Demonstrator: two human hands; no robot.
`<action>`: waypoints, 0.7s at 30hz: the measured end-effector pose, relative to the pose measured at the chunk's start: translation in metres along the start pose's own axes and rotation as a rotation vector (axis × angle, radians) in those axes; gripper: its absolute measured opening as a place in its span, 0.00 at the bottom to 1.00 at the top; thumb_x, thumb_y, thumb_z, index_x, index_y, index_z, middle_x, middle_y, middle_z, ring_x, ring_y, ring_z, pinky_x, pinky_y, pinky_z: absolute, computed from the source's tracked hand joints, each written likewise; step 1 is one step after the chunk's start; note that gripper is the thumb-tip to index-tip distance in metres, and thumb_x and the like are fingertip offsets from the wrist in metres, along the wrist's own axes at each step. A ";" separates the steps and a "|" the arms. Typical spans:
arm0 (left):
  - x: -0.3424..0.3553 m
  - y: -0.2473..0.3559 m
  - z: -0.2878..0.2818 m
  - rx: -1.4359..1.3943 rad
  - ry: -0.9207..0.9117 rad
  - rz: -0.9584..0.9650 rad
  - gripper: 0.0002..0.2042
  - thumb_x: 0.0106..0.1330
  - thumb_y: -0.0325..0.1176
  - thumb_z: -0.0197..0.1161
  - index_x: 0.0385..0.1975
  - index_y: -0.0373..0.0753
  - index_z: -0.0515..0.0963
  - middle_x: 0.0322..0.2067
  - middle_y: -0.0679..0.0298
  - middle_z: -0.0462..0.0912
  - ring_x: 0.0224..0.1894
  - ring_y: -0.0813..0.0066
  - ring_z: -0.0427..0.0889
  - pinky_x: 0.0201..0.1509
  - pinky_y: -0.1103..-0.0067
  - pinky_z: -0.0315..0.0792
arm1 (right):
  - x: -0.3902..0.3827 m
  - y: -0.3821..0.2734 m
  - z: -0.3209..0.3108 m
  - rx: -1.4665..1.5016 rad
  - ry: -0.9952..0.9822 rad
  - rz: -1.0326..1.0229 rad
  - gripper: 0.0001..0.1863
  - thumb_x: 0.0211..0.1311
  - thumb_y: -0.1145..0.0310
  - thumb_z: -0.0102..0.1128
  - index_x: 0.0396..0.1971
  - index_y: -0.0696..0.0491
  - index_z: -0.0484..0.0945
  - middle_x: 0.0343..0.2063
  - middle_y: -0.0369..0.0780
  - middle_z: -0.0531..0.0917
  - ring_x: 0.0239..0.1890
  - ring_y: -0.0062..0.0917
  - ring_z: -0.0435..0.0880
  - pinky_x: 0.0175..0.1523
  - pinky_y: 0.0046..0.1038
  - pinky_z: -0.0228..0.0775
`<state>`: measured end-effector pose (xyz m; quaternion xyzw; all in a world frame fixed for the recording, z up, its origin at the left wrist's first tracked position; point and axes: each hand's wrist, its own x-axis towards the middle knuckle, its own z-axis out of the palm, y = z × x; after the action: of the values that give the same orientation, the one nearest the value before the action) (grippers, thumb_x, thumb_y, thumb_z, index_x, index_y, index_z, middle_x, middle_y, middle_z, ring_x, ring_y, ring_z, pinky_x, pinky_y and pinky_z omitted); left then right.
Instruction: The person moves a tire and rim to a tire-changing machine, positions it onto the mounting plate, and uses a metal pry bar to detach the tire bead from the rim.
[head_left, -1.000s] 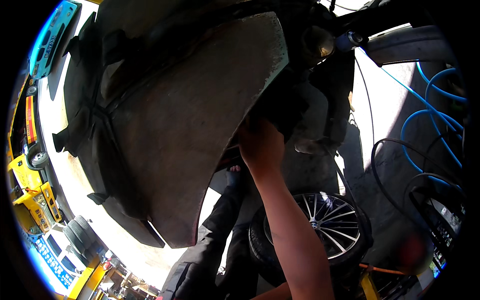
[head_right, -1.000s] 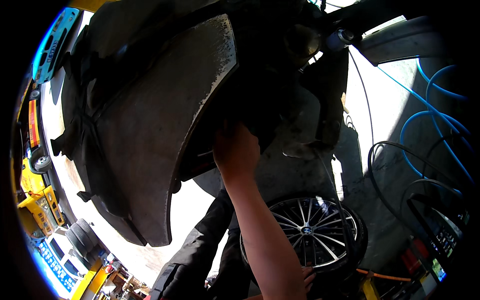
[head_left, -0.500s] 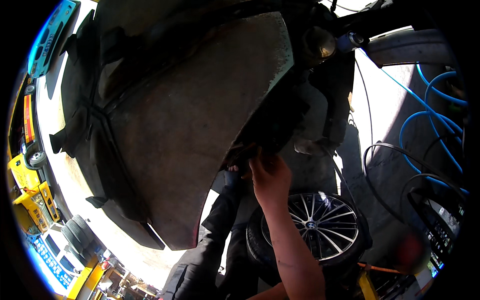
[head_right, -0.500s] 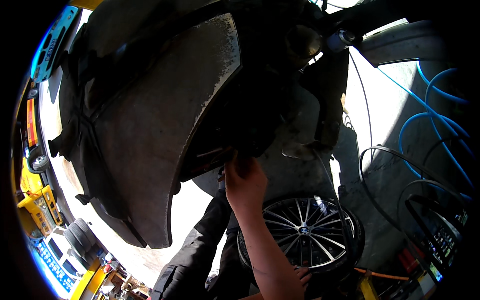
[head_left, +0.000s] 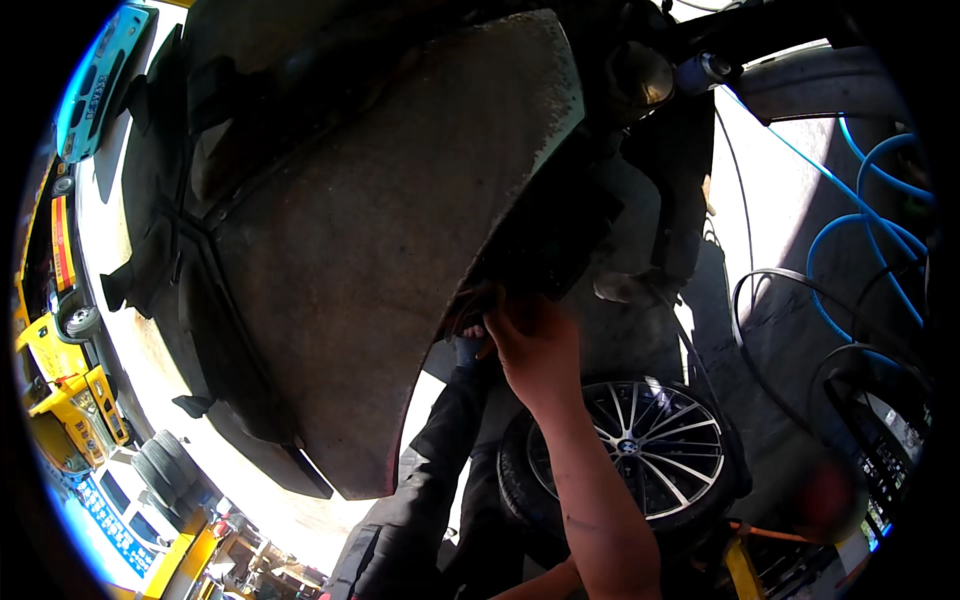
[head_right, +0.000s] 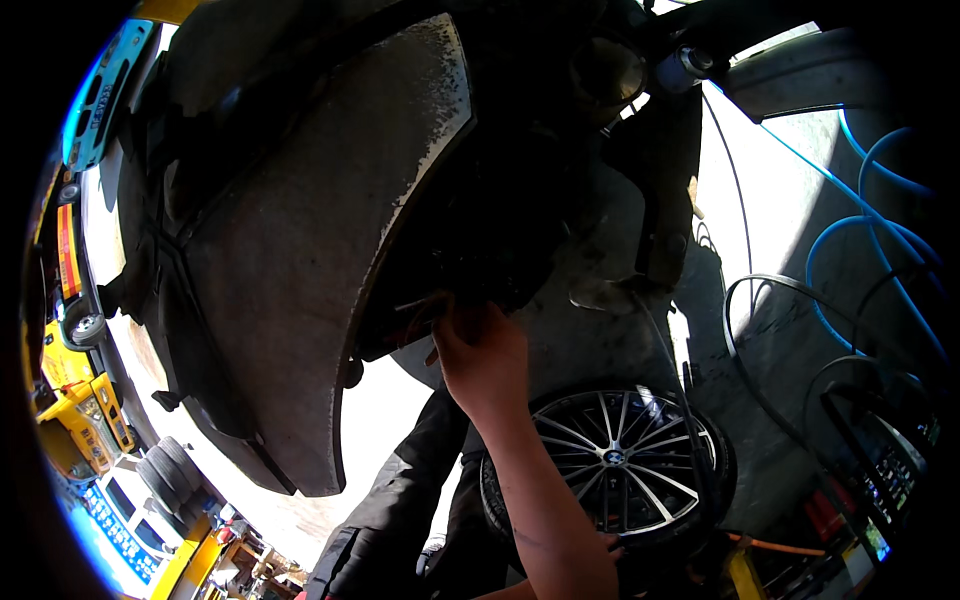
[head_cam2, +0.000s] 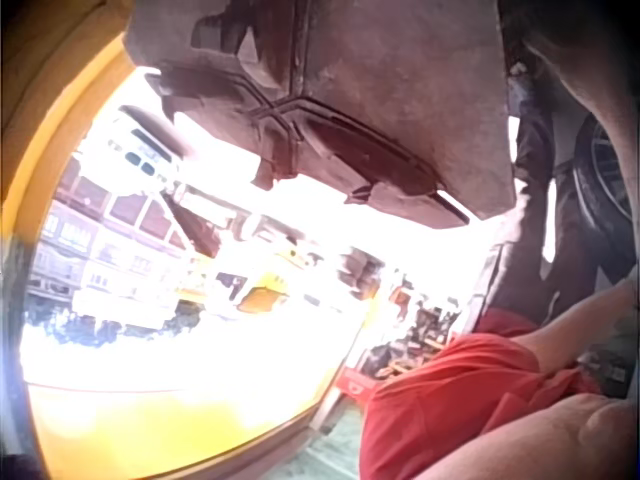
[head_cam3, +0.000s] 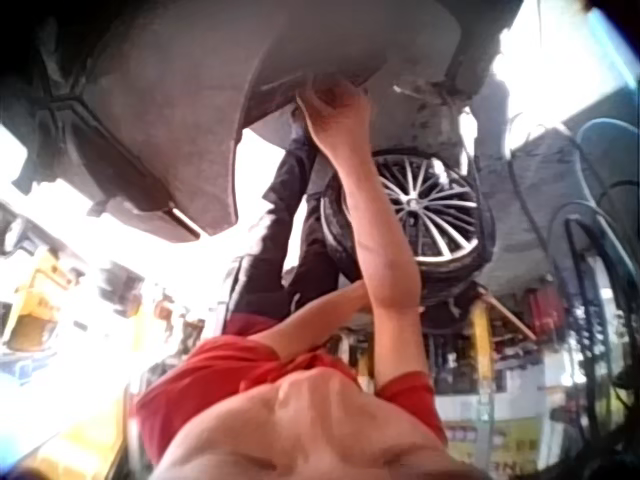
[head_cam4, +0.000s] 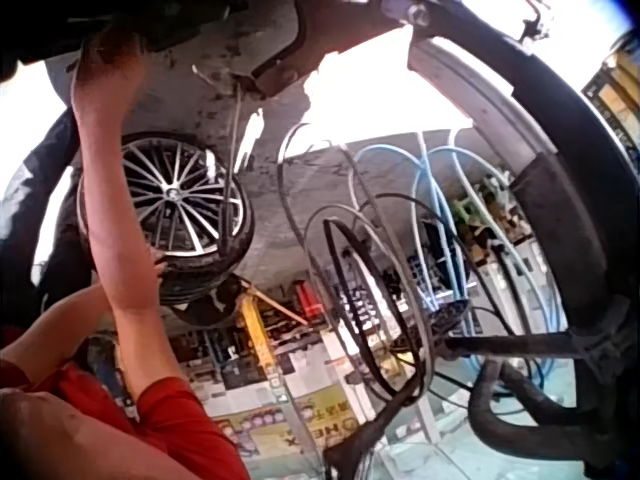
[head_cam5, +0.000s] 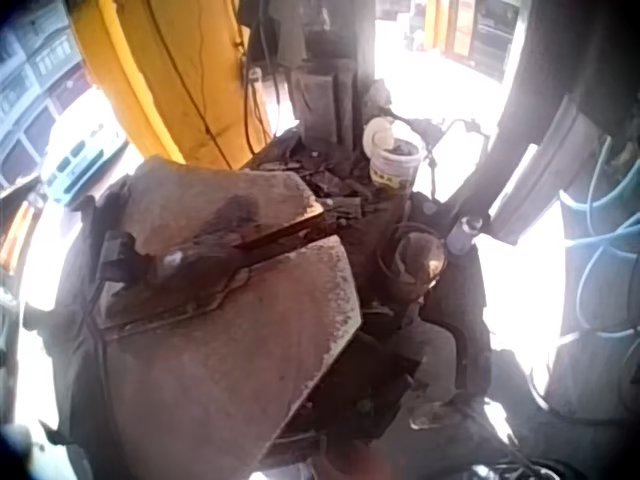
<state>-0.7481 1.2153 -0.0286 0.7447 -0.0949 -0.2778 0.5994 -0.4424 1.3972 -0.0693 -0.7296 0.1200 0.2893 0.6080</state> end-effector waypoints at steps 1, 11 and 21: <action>-0.001 -0.001 0.000 0.003 -0.001 -0.001 0.22 0.69 0.41 0.56 0.58 0.34 0.73 0.58 0.50 0.75 0.65 0.54 0.71 0.72 0.57 0.62 | 0.001 0.000 0.003 -0.023 -0.068 -0.042 0.09 0.65 0.68 0.63 0.33 0.60 0.81 0.24 0.43 0.87 0.24 0.30 0.88 0.33 0.27 0.77; -0.007 -0.005 0.000 0.001 -0.001 -0.007 0.22 0.69 0.41 0.57 0.58 0.34 0.73 0.58 0.50 0.75 0.65 0.54 0.71 0.72 0.56 0.62 | 0.037 0.013 0.005 -0.320 0.013 -0.079 0.11 0.66 0.64 0.61 0.31 0.57 0.83 0.23 0.43 0.87 0.26 0.34 0.88 0.36 0.32 0.77; -0.011 -0.001 -0.001 -0.018 0.024 0.009 0.22 0.68 0.41 0.57 0.58 0.34 0.73 0.58 0.50 0.75 0.65 0.55 0.71 0.73 0.56 0.62 | 0.049 -0.025 -0.018 -0.849 0.380 -0.318 0.11 0.68 0.62 0.57 0.34 0.55 0.76 0.30 0.44 0.86 0.32 0.41 0.88 0.35 0.38 0.80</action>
<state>-0.7571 1.2215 -0.0262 0.7421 -0.0886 -0.2671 0.6083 -0.3855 1.3942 -0.0752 -0.9621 -0.0128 0.0781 0.2610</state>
